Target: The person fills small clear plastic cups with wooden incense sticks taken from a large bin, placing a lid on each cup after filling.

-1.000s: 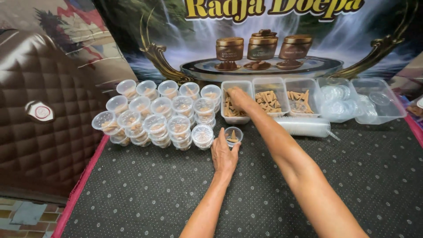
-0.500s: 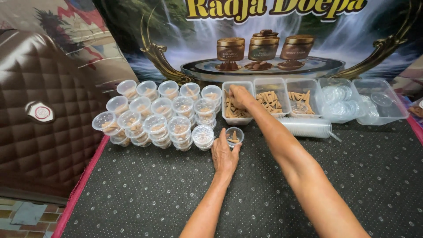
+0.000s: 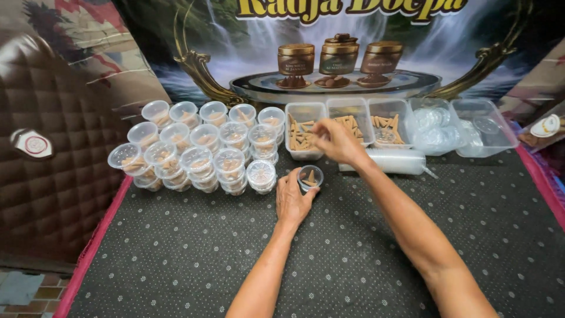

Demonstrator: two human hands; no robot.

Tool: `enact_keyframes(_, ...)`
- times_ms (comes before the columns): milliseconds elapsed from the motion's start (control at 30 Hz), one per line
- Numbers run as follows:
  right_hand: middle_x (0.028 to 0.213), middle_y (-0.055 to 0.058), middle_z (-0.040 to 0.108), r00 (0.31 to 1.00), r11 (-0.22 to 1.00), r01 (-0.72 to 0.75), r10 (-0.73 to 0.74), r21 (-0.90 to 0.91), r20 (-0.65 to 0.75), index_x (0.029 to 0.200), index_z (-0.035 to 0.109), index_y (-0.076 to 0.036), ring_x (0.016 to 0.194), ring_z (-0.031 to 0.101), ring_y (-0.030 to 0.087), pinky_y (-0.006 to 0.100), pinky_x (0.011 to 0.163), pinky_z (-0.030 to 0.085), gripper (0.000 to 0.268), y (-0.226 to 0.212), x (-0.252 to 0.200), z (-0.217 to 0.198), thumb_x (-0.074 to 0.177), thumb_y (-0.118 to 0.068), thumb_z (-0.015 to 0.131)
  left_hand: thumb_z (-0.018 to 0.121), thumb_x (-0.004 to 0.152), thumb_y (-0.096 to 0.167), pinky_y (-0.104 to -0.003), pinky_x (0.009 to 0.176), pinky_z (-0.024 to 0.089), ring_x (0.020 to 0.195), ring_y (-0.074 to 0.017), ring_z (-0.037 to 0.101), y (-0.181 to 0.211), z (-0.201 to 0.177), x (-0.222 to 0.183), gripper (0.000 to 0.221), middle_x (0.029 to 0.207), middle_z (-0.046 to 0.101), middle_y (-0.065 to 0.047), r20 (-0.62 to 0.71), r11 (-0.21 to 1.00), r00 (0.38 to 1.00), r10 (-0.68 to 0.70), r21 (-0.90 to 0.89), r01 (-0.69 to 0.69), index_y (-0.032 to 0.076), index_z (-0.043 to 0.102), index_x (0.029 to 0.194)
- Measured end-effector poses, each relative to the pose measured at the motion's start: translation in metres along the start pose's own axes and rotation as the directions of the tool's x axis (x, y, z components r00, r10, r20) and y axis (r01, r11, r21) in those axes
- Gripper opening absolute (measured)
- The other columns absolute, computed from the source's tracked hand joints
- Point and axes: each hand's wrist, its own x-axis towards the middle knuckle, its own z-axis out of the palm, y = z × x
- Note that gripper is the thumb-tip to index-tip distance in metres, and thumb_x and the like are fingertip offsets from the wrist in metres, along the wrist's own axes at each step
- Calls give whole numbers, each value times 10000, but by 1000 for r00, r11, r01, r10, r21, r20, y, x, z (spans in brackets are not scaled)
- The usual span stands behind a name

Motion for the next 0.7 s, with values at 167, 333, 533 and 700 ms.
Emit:
enact_keyframes(167, 853, 86, 746, 998, 994, -59, 62, 96, -30, 1012, 754, -124, 732, 646, 216, 383, 704, 527, 216, 28, -47, 26, 833, -227, 819, 891, 692, 357, -411, 1081, 429, 1256, -252, 561, -1, -2, 0, 679, 1196, 709, 11, 36, 999, 999, -39, -22, 40, 221, 579, 1279)
enact_keyframes(333, 894, 92, 738, 992, 992, -79, 88, 99, -89, 1019, 772, -167, 761, 655, 236, 393, 705, 536, 209, 37, -72, 32, 866, -305, 800, 891, 703, 385, -419, 1103, 419, 1286, -276, 552, 5, -10, 1, 691, 1247, 651, -17, 76, 996, 993, -89, -11, 90, 267, 571, 1304)
enact_keyframes(533, 1231, 184, 710, 973, 890, -224, 224, 398, 49, 1371, 633, -114, 846, 694, 196, 305, 703, 593, 360, 24, -107, 29, 1027, -111, 524, 891, 698, 333, -401, 1132, 382, 1285, -216, 543, 0, -27, -7, 687, 1221, 733, 47, 201, 996, 979, 12, -85, 5, 232, 593, 1309)
enact_keyframes(700, 1160, 201, 746, 969, 897, -236, 190, 373, 157, 1357, 644, -88, 939, 750, 257, 384, 793, 607, 355, 1, -125, 27, 1015, -158, 577, 865, 726, 215, -465, 1136, 388, 1259, -311, 550, 8, -44, -23, 795, 1243, 719, -91, 188, 992, 978, 94, -99, -77, 115, 529, 1439)
